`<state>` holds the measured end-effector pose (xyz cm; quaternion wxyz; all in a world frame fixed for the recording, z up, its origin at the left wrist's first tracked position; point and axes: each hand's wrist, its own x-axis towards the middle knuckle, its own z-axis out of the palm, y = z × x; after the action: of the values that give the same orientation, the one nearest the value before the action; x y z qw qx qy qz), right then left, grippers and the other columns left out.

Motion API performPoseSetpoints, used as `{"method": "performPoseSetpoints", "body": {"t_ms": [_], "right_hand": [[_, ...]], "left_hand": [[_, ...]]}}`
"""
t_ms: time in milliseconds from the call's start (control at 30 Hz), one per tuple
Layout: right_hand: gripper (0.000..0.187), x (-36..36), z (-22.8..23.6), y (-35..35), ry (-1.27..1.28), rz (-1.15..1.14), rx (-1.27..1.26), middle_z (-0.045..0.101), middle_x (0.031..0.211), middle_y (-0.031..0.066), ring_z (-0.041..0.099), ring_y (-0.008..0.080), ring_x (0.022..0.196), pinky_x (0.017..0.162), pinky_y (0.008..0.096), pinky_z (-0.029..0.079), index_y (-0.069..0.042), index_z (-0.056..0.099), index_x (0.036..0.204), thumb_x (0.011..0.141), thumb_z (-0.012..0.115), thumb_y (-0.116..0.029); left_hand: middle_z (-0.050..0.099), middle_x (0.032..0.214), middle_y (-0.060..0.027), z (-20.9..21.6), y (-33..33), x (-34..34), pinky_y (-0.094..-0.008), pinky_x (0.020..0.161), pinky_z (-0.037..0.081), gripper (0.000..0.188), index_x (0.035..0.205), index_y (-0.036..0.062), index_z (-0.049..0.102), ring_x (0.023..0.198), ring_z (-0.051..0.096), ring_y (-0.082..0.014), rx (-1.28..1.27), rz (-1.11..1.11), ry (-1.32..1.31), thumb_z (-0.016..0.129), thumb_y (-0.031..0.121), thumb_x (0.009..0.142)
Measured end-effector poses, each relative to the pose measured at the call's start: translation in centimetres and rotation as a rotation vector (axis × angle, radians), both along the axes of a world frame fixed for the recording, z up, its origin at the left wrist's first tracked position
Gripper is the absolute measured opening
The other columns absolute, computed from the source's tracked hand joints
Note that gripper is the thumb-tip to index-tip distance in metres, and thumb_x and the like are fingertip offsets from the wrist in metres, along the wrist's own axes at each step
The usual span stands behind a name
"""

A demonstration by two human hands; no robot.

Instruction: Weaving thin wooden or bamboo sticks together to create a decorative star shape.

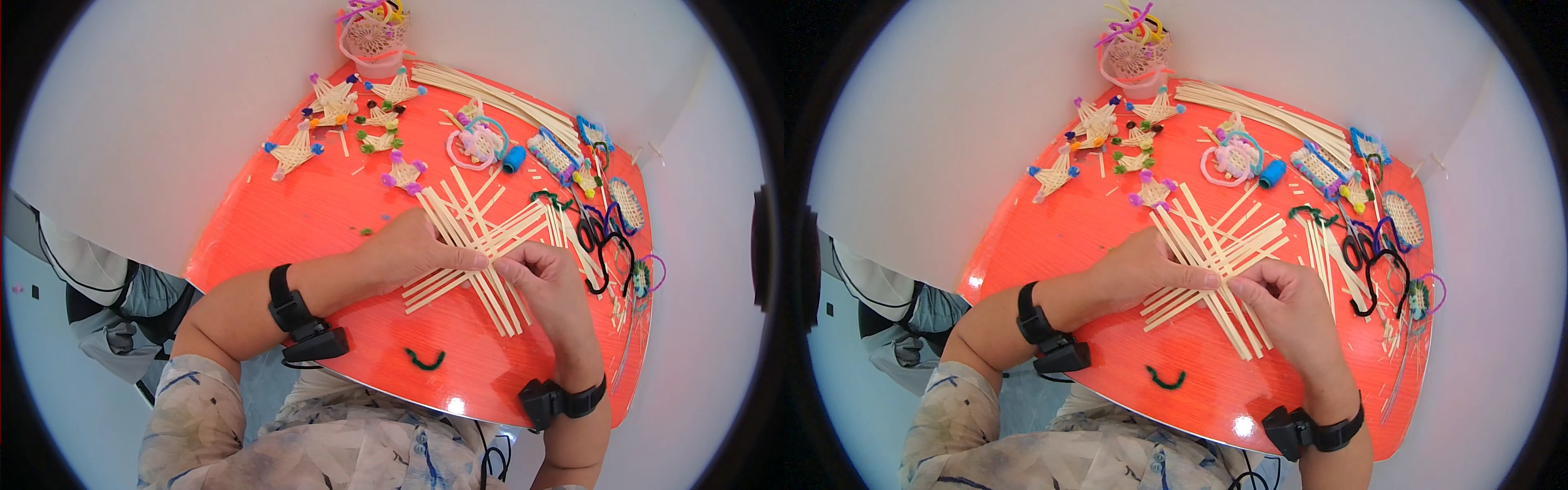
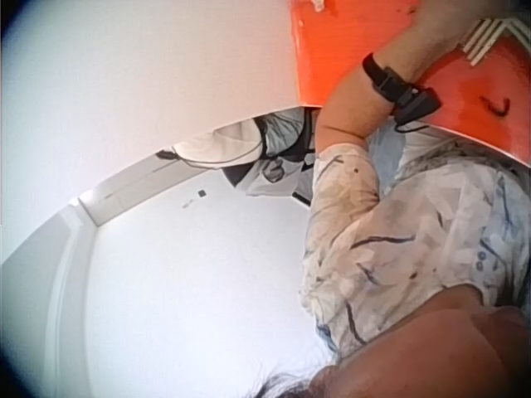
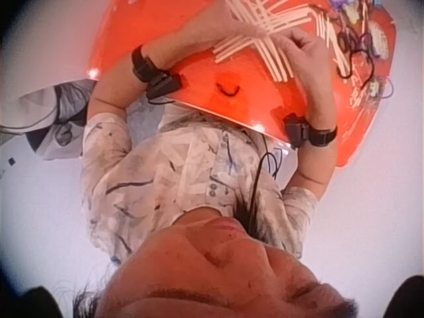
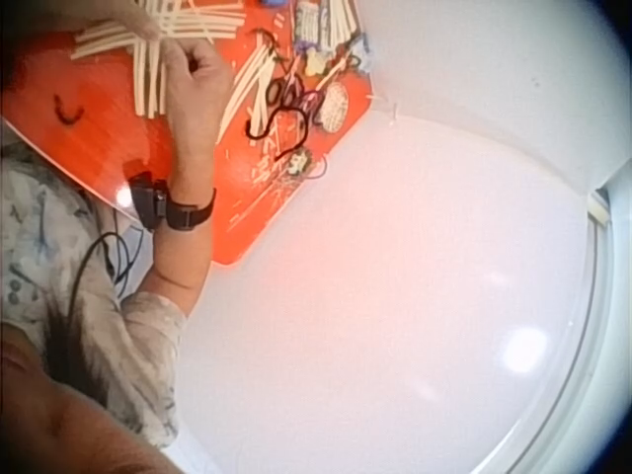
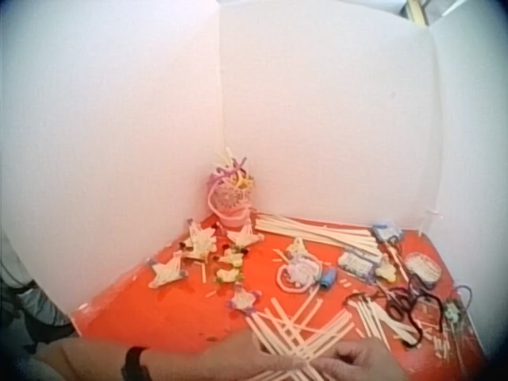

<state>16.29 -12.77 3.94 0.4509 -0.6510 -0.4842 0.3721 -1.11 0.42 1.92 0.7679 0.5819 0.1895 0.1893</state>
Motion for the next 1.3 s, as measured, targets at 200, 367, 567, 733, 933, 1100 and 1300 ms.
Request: {"method": "performPoseSetpoints", "body": {"t_ms": [200,367,567,733,933,1100,1300], "right_hand": [[0.017,2.8,0.7,-0.1,-0.12,0.027,-0.187,0.061,0.067,-0.0015,0.051,0.005,0.062,0.055,0.0258,0.042,0.002,0.07,0.089,0.095,0.066,-0.013],[0.018,3.8,0.8,-0.3,-0.385,0.088,-0.287,0.062,0.066,0.0065,0.055,0.0133,0.06,0.057,0.0313,0.045,0.003,0.07,0.086,0.092,0.067,-0.014],[0.015,3.2,0.6,-0.3,-0.472,0.055,-0.21,0.063,0.074,0.012,0.059,0.0221,0.066,0.063,0.0358,0.047,0.002,0.066,0.086,0.086,0.071,-0.012],[0.024,2.5,1.2,-0.5,-0.617,-0.012,-0.117,0.063,0.079,0.0116,0.061,0.0263,0.075,0.068,0.0368,0.048,0.002,0.061,0.087,0.079,0.079,-0.013],[0.041,1.4,2.6,-1.8,-0.767,0.116,-0.211,0.061,0.094,0.0139,0.062,0.0309,0.086,0.075,0.0398,0.051,-0.001,0.061,0.097,0.07,0.086,-0.019],[0.04,1.0,2.3,-1.4,-0.763,0.154,-0.231,0.06,0.096,0.0148,0.062,0.0342,0.088,0.078,0.0414,0.051,-0.001,0.059,0.097,0.07,0.085,-0.017],[0.033,0.7,2.5,-1.4,-0.759,0.149,-0.222,0.059,0.093,0.0154,0.061,0.0345,0.086,0.077,0.0418,0.05,0.001,0.06,0.092,0.072,0.083,-0.014]], "left_hand": [[0.071,0.097,-0.0055,0.9,1.8,-0.1,-0.0257,0.071,0.054,0.04,0.113,0.0002,0.066,0.085,0.066,-0.012,0.021,-0.105,0.313,0.076,0.03,0.089],[0.068,0.094,-0.0097,0.0,2.1,0.1,-0.0332,0.075,0.053,0.044,0.104,-0.002,0.066,0.084,0.064,-0.0189,0.514,0.178,0.403,0.076,0.037,0.088],[0.059,0.119,-0.0121,-2.4,1.7,0.6,-0.0409,0.099,0.041,0.047,0.117,0.0051,0.067,0.116,0.051,-0.0293,1.225,0.055,0.093,0.082,0.029,0.078],[0.06,0.115,-0.008,-2.1,1.4,0.5,-0.0415,0.099,0.039,0.049,0.119,0.0075,0.068,0.113,0.052,-0.0272,1.3,-0.046,0.187,0.081,0.03,0.077],[0.059,0.113,-0.0056,-2.0,0.9,0.5,-0.0422,0.099,0.039,0.054,0.118,0.01,0.069,0.114,0.052,-0.0257,1.337,-0.073,0.14,0.084,0.033,0.072],[0.059,0.111,-0.0046,-2.2,0.8,0.7,-0.0434,0.099,0.038,0.053,0.116,0.0105,0.07,0.113,0.052,-0.0245,1.325,-0.094,0.118,0.086,0.032,0.07],[0.058,0.107,-0.0041,-2.1,0.7,0.8,-0.0426,0.1,0.035,0.046,0.112,0.0121,0.072,0.113,0.052,-0.0222,1.321,-0.142,0.134,0.083,0.033,0.073]]}}
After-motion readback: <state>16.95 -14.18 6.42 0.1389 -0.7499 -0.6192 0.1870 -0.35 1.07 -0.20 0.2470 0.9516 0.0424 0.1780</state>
